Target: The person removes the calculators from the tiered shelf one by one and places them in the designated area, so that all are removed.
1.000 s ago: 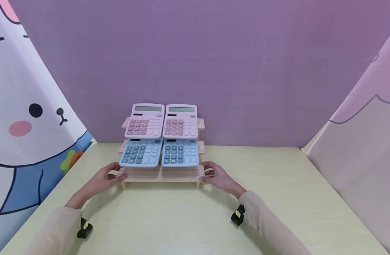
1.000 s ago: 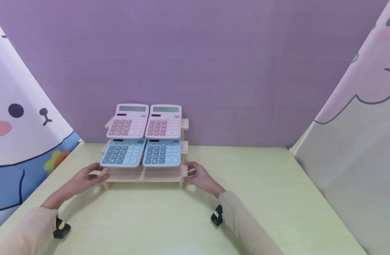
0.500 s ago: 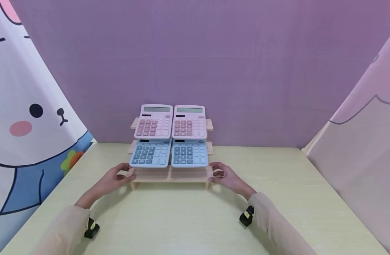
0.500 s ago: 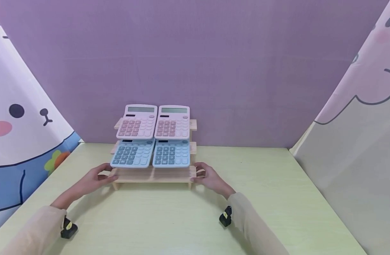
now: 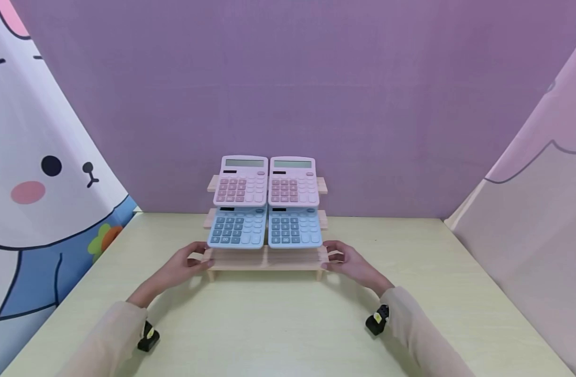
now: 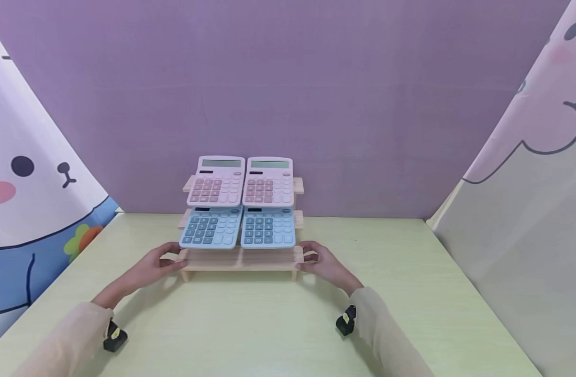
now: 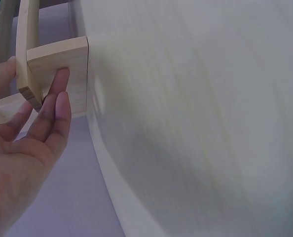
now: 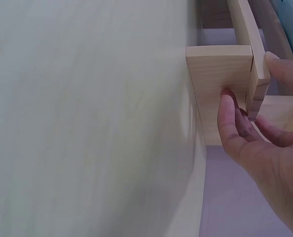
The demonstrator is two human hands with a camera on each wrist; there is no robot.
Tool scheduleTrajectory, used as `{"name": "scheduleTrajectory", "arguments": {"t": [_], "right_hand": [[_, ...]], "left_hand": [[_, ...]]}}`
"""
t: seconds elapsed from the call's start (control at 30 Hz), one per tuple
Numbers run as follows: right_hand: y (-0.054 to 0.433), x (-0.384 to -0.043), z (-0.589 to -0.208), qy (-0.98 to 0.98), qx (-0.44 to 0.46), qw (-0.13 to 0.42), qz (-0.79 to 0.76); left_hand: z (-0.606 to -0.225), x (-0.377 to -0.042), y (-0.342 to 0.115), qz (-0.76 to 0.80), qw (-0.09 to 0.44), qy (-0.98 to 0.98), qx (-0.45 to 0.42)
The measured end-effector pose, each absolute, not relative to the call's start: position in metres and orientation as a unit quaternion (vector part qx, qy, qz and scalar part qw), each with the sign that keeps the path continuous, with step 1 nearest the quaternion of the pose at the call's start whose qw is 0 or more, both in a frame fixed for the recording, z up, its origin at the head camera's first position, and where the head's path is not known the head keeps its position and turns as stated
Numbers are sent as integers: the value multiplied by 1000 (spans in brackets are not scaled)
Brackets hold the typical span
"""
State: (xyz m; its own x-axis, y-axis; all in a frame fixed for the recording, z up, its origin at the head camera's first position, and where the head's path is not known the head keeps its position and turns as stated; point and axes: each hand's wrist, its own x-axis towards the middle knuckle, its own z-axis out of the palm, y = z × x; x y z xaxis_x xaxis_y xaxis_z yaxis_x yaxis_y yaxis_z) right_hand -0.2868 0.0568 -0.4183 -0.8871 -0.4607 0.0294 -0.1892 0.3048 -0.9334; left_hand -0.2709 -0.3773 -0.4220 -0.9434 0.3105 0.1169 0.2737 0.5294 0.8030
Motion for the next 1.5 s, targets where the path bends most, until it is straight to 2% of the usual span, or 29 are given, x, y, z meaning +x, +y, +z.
{"name": "scheduleTrajectory", "arguments": {"t": [0.47,1.5], "right_hand": [[65,-287,-419,808,-199,119,-542],[56,-286,-417,803,-191,134,-549]], "left_hand": [[-421,-273,-374,469,56,866,165],[-425,-272,-387,500,65,841,194]]}}
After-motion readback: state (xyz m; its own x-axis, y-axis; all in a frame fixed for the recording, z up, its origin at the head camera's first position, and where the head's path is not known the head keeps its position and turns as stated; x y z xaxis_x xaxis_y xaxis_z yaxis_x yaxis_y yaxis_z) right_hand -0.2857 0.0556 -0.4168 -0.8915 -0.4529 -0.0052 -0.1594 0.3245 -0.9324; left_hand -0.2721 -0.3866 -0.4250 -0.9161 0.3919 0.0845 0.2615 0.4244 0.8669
